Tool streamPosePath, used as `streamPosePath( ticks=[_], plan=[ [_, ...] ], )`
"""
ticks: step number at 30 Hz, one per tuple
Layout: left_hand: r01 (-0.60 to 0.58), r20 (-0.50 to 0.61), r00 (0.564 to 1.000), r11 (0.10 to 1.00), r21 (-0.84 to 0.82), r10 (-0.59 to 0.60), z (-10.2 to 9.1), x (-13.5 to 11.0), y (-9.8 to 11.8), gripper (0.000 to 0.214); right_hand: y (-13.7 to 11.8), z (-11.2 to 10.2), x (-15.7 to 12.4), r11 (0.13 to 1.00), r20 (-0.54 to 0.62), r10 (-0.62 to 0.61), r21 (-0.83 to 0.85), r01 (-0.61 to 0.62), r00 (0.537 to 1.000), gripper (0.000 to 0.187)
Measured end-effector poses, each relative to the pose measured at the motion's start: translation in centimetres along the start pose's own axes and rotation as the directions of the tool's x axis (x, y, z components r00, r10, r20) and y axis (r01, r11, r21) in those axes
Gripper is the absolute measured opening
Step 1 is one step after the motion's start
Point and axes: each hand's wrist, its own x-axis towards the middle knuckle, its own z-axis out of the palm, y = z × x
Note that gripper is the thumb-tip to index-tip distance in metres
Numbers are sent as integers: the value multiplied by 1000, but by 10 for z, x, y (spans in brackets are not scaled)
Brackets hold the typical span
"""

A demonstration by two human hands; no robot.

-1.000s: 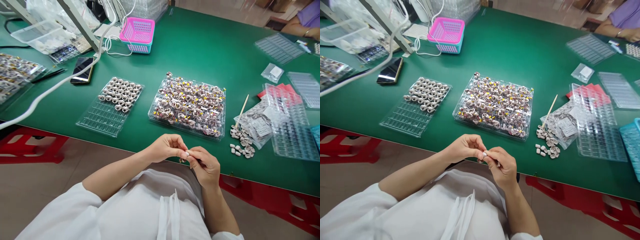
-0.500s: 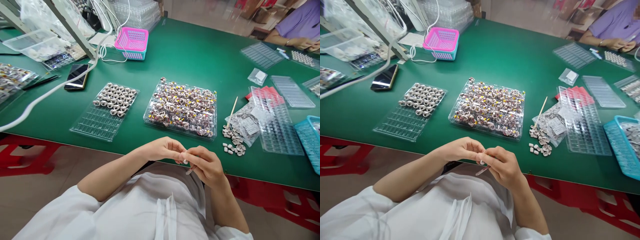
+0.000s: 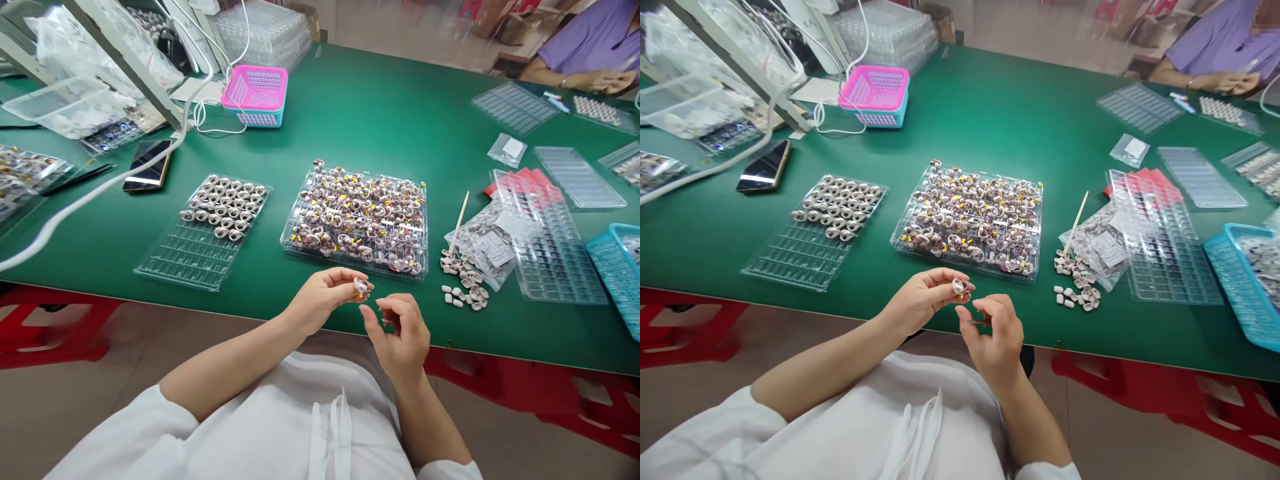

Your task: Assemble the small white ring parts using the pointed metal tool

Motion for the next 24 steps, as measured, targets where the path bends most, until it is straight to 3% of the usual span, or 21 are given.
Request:
streamPosePath(
  ticks=[4,10,12,15,17,19,24],
  plan=[
    [0,-31,1000,999,-51,-1,5,-2,-4,24,-1,13,1,996,-56,-10,-91,5,998,19],
    [-65,4,998,998,-8,65,0,-3,-6,24,7,13,3,993,15,-73,-88,74,997,19],
    [-102,7,995,993,59,102,-2,-4,-3,24,6,10,6,999,49,-44,-30,45,998,19],
    [-156,45,988,968,195,150,-5,-6,1,24,4,2,12,991,158,81,94,-96,984,12],
    [-192,84,981,931,310,174,-8,-7,4,23,3,-5,16,965,256,181,141,-222,950,4],
    [-248,124,969,855,455,214,-11,-8,5,22,4,-10,18,918,347,288,166,-361,893,8],
    [-433,198,888,610,663,415,-13,-11,0,21,11,-10,13,664,488,502,312,-680,714,18]
  ],
)
